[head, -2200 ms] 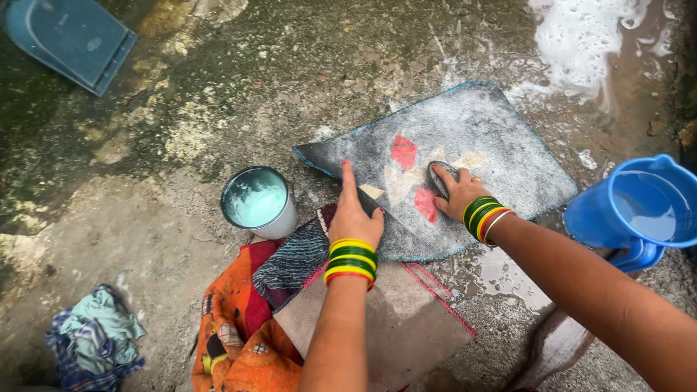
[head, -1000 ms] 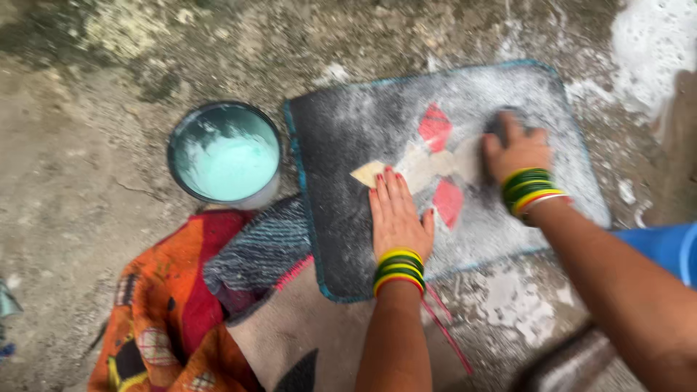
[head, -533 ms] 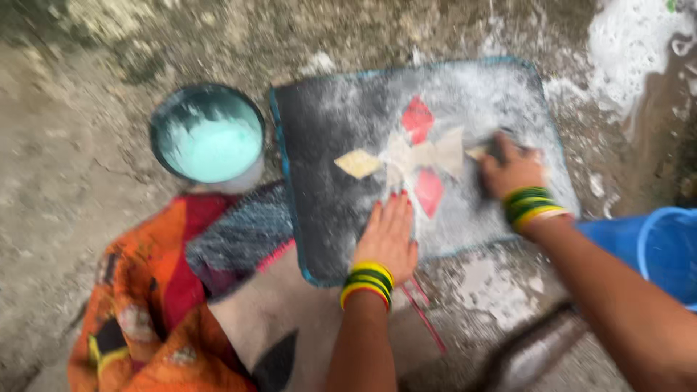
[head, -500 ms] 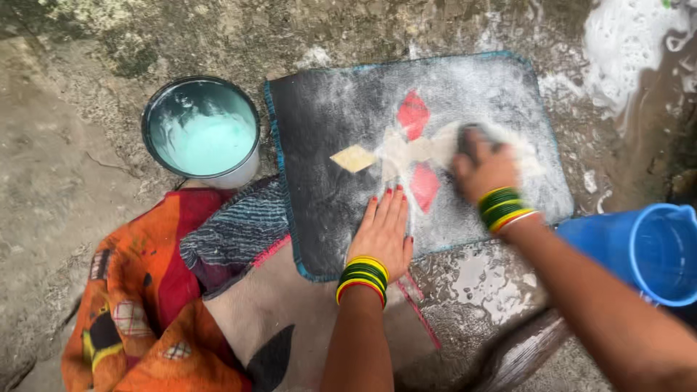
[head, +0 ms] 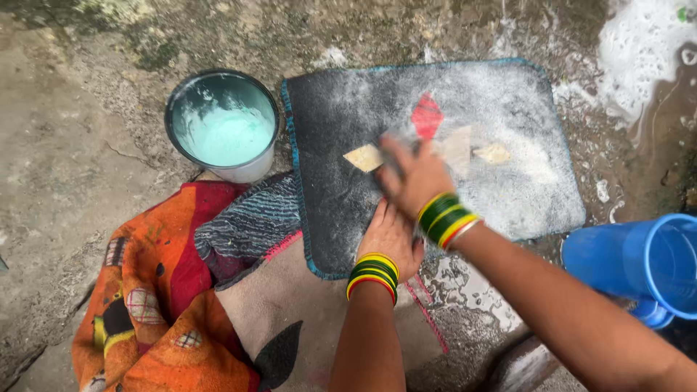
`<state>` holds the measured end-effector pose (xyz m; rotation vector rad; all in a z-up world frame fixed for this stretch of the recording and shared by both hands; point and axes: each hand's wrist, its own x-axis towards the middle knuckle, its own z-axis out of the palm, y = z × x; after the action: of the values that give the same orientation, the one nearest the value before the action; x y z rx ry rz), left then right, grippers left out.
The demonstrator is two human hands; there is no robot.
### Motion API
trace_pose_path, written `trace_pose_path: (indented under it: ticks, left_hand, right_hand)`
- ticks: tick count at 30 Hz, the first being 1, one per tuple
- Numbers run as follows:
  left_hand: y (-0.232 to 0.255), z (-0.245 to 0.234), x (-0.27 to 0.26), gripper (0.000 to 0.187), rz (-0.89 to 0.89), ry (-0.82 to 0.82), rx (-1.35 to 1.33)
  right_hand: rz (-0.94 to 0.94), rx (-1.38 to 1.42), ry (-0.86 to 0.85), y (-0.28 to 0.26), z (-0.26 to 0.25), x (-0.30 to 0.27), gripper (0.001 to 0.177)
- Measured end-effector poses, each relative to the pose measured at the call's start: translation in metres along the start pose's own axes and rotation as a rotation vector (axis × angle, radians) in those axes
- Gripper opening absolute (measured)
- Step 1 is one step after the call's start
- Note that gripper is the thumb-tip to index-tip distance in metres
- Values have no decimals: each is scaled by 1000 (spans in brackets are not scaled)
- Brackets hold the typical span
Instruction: The person scrubs a black rug and a beige rug with a brush and soapy water on the ground, periodically rinsing them with water from a blue pitcher.
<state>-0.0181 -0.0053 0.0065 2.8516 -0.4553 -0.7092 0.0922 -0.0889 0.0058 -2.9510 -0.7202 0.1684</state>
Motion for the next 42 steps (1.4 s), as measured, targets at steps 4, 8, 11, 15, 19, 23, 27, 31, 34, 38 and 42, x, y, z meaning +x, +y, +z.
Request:
trace_pose_path:
  ticks: [4,8,11,15,19,23,27,31,34,38,42]
  left_hand:
    - [3,-2,-3,86,19,157,12]
    - [-19,1,8,92,79,357,16]
    - [-9,6,7,88,107,219,-4]
    - [-41,-23,19,84,76,185,51]
    - [-11,5,7,85,103,228,-9]
    - [-25,9,14,87,93,276,22]
    - [-20,1,23,84,87,143,-26]
    - [-14,5,10,86,92,137,-16]
    - [-20,13,11,90,87,320,90]
    - [-10,35,24,78,133,316,-16]
    - [-21,21,33,79,141,242,47]
  right_hand:
    - [-51,108,-9,20,-6,16,63]
    - [330,78,1,73,-27,44,64]
    - [120,73,-49,34,-15,27,59]
    - [-376,62,34,-28,-8,6,63]
    - [-129,150,61,13,-15,26,60]
    - [-35,83,128,3,-22,44,61]
    - [-331,158,62,-65,-3,-11,62]
    - [-171,196,32,-13,-18,22,59]
    - [157,194,58,22,-24,61,59]
    - [-389,-175,222,-34,-1,42,46]
    - [-61,117,-164,-84,-21,-4,65]
